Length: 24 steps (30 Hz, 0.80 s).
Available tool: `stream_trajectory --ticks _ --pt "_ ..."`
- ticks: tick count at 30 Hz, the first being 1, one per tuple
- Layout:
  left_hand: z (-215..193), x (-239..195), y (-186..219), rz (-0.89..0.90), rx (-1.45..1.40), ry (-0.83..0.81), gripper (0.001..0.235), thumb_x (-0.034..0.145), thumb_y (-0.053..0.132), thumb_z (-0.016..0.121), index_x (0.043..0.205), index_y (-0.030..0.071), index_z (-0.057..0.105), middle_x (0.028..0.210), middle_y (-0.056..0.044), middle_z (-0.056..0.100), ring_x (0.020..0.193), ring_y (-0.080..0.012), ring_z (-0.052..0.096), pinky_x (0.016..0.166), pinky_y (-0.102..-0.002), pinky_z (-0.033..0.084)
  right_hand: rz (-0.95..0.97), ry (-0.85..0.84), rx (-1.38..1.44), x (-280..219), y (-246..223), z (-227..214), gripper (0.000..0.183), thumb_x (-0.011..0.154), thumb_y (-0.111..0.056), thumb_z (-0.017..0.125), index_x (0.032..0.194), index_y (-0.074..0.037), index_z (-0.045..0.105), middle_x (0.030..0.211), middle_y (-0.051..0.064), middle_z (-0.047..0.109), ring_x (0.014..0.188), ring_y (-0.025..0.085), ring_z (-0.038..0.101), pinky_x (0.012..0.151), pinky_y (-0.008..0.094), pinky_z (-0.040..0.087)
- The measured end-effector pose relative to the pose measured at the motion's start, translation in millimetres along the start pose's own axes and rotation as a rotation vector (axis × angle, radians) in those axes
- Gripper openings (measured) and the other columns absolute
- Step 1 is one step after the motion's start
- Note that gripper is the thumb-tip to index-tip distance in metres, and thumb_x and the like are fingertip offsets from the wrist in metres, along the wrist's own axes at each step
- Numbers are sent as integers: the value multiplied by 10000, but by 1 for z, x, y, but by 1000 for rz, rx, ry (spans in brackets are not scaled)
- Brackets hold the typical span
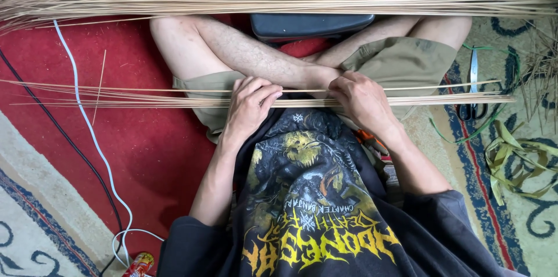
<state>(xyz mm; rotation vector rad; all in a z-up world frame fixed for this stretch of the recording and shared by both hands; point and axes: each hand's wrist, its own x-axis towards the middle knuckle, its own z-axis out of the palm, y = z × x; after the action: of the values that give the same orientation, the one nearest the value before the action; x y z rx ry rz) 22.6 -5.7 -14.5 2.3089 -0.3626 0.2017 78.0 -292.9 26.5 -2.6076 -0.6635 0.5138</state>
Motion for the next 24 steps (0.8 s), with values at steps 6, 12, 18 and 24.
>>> stream_trajectory --ticks 6,12,18,24 --pt "-9 -4 11 -30 -23 -33 37 977 191 731 988 175 764 921 9 672 893 -218 666 872 -367 492 41 -138 -21 -2 -2 0 113 952 -250 712 1017 -157 709 962 48 660 981 303 709 794 458 605" --pt "-8 -12 9 -73 -57 -67 39 960 167 737 981 168 770 959 -19 699 933 -247 700 904 -391 517 18 -187 -49 -1 -5 0 130 943 -312 709 979 -187 714 978 36 651 988 303 711 780 458 613" --pt "-12 -11 13 -102 -90 -101 33 953 172 744 968 163 772 957 -24 717 932 -257 718 908 -410 528 16 -202 -44 -1 -6 2 130 948 -305 707 965 -176 718 1003 41 653 999 305 715 784 458 617" --pt "-10 -14 9 -100 -119 -134 173 872 200 824 1030 173 761 984 -39 710 965 -276 717 923 -410 508 17 -215 -29 0 -8 2 157 938 -318 715 1001 -175 725 995 51 652 1006 309 716 797 454 616"
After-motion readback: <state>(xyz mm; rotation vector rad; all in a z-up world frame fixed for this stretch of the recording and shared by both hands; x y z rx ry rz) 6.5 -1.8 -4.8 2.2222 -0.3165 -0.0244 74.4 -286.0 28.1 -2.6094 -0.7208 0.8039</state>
